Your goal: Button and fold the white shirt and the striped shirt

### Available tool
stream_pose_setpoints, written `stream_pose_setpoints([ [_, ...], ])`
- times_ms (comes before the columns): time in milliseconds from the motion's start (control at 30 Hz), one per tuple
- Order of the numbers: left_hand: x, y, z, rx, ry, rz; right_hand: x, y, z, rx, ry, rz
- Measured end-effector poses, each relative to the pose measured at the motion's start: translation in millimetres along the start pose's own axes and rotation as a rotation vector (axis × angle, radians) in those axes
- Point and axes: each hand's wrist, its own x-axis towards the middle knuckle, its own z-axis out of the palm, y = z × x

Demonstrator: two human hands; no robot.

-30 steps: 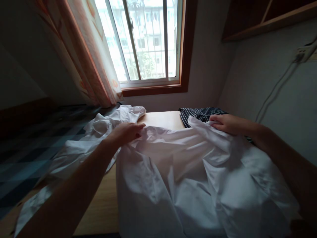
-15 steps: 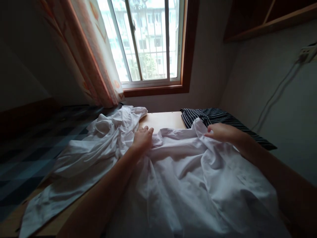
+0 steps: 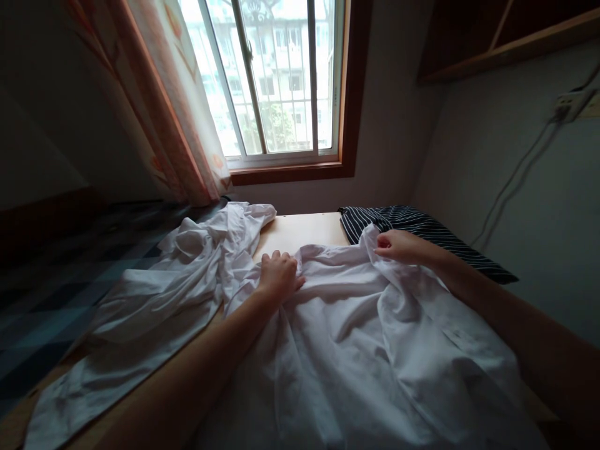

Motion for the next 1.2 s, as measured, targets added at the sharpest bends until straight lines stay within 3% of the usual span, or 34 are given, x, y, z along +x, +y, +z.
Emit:
stream_pose_setpoints([
  [133,4.4,0.2,-7.6,0.02,0.002,0.058,8.5,3.2,-8.0,-0.086,0.12,0.158],
  [233,20.4,-14.5,-14.1,-0.024,-0.049,-0.043,13.7,11.0,-5.4,-0.171,0.069,0.266],
  [433,56.4,-51.1,-7.3,-0.037,0.022,-0.294,20.0,24.3,2.9,-0.11,-0.01,0.161],
  [500,60.4,-44.7,1.4,-0.021,0.095,-0.212,22.1,25.7,3.8,-0.018,-0.004,0.119],
  [633,63.1,-2.1,23.3,-0.201,0.167,0.239,25.6,23.9,4.2,0.112,0.07,0.067],
  [700,65.0,21.2,36.3,-0.331,0.189,0.305,25.1,19.3,2.7,0.174,0.077,0.024],
  [833,67.6,45.7,62.5,-0.476,0.14,0.296,16.0,0.5,-6.9,0.396,0.072,-0.059],
  [1000,68.1,41.3,74.3,-0.736,0.097,0.291,4.5,-32.6,-18.6,0.555,0.099,-0.148],
  [1100,70.5,32.0,68.8,-1.046,0.041,0.154,2.6,-54.8,-9.4,0.628,0.09,-0.245],
  [1200,73.4,20.3,62.2,-1.265,0.004,-0.024,-3.4,-78.5,16.0,0.523,0.084,-0.375],
])
